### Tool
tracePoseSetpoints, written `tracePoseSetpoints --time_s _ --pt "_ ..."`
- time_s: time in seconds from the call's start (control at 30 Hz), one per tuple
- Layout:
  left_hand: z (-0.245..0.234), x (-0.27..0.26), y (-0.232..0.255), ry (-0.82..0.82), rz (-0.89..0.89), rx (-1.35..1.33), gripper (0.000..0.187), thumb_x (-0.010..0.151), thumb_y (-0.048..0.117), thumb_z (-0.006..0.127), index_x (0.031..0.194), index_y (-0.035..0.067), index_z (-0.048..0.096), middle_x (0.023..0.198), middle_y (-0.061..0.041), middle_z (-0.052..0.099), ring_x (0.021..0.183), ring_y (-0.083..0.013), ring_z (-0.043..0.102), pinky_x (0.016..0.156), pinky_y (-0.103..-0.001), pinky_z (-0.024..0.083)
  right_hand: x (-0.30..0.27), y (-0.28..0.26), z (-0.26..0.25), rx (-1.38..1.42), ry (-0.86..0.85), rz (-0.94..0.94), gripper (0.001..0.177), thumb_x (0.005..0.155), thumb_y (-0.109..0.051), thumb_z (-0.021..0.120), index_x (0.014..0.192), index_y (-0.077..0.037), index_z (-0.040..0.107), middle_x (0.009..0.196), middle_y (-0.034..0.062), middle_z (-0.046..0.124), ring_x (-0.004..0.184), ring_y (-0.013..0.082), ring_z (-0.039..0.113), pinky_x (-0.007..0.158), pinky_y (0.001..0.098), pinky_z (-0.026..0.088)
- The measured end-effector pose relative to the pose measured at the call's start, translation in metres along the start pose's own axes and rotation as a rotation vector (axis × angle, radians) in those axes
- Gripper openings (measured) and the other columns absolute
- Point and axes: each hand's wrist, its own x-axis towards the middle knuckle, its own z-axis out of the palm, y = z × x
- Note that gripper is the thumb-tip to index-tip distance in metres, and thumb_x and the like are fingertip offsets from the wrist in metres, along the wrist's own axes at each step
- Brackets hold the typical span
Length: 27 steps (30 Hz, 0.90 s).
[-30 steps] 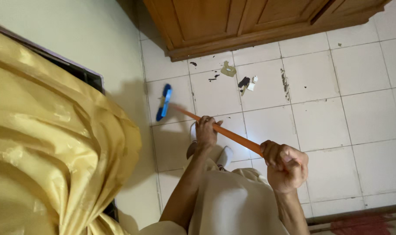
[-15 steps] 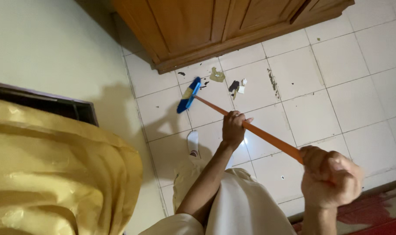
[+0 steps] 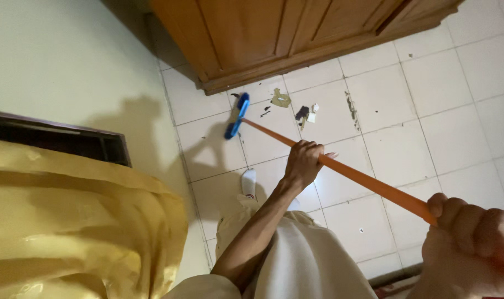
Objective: The person uses a long-handled floor squeegee to move liquid and small debris across a tiled floor.
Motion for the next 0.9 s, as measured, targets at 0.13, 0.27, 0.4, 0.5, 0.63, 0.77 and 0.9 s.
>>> tracePoseSetpoints --time_s 0.13,0.27,0.4,0.5,0.63,0.77,0.9 --pt "-0.021 -0.011 -0.038 -0.096 -0.172 0.104 0.043 0.098 0.036 0.070 0.068 0.007 0.062 0.063 -0.008 0.062 0.060 -0.0241 0.056 0.075 -0.044 0.047 0.005 0.036 -0.005 0.116 -0.184 -0.021 0.056 0.098 -0.051 0.046 0.060 -0.021 0.017 0.050 -0.0014 0.017 0.050 0.0157 0.012 0.063 0.0360 0.026" --pt "-0.048 -0.039 -0.085 0.133 -0.130 0.119 0.039 0.097 0.033 0.070 0.070 0.006 0.064 0.065 -0.009 0.064 0.062 -0.0226 0.058 0.077 -0.046 0.049 0.007 0.098 0.011 0.524 -0.485 -0.043 0.060 0.104 -0.058 0.043 0.063 -0.017 0.027 0.054 -0.0024 0.024 0.052 0.0140 0.023 0.058 0.0329 0.029" --pt "-0.077 -0.059 -0.118 0.134 -0.280 0.153 0.040 0.094 0.028 0.072 0.064 0.005 0.058 0.063 -0.014 0.060 0.065 -0.0300 0.058 0.079 -0.046 0.051 -0.008 0.127 0.063 0.559 -0.570 0.021 0.043 0.101 -0.030 0.043 0.063 -0.015 0.030 0.057 -0.0010 0.027 0.051 0.0154 0.026 0.065 0.0441 0.035" --pt "-0.088 -0.066 -0.123 0.080 -0.430 0.110 0.045 0.094 0.029 0.073 0.064 0.001 0.053 0.068 -0.016 0.058 0.073 -0.0341 0.057 0.075 -0.048 0.048 -0.019 0.119 0.085 0.481 -0.631 0.016 0.032 0.080 -0.017 0.053 0.066 -0.013 0.024 0.056 0.0049 0.032 0.058 0.0179 0.025 0.062 0.0409 0.031" --pt "-0.077 -0.059 -0.115 -0.019 -0.494 0.044 0.045 0.099 0.031 0.068 0.067 0.002 0.054 0.074 -0.015 0.058 0.081 -0.0349 0.056 0.076 -0.048 0.048 -0.020 0.110 0.083 0.480 -0.637 -0.004 0.032 0.089 -0.019 0.044 0.062 -0.011 0.029 0.053 0.0045 0.032 0.052 0.0172 0.027 0.060 0.0389 0.032" --pt "-0.054 -0.045 -0.098 0.049 -0.380 -0.025 0.045 0.098 0.031 0.068 0.069 0.002 0.052 0.076 -0.016 0.058 0.085 -0.0361 0.057 0.078 -0.048 0.048 -0.012 0.101 0.066 0.507 -0.603 -0.084 0.041 0.103 -0.024 0.037 0.065 -0.012 0.028 0.052 0.0023 0.032 0.049 0.0146 0.027 0.059 0.0358 0.032" --pt "-0.032 -0.022 -0.080 0.067 -0.254 -0.108 0.043 0.100 0.032 0.066 0.070 0.004 0.052 0.076 -0.014 0.058 0.085 -0.0346 0.058 0.079 -0.047 0.048 -0.011 0.079 0.051 0.352 -0.537 -0.147 0.039 0.096 -0.019 0.049 0.065 -0.012 0.026 0.050 0.0035 0.031 0.049 0.0147 0.024 0.060 0.0380 0.030"
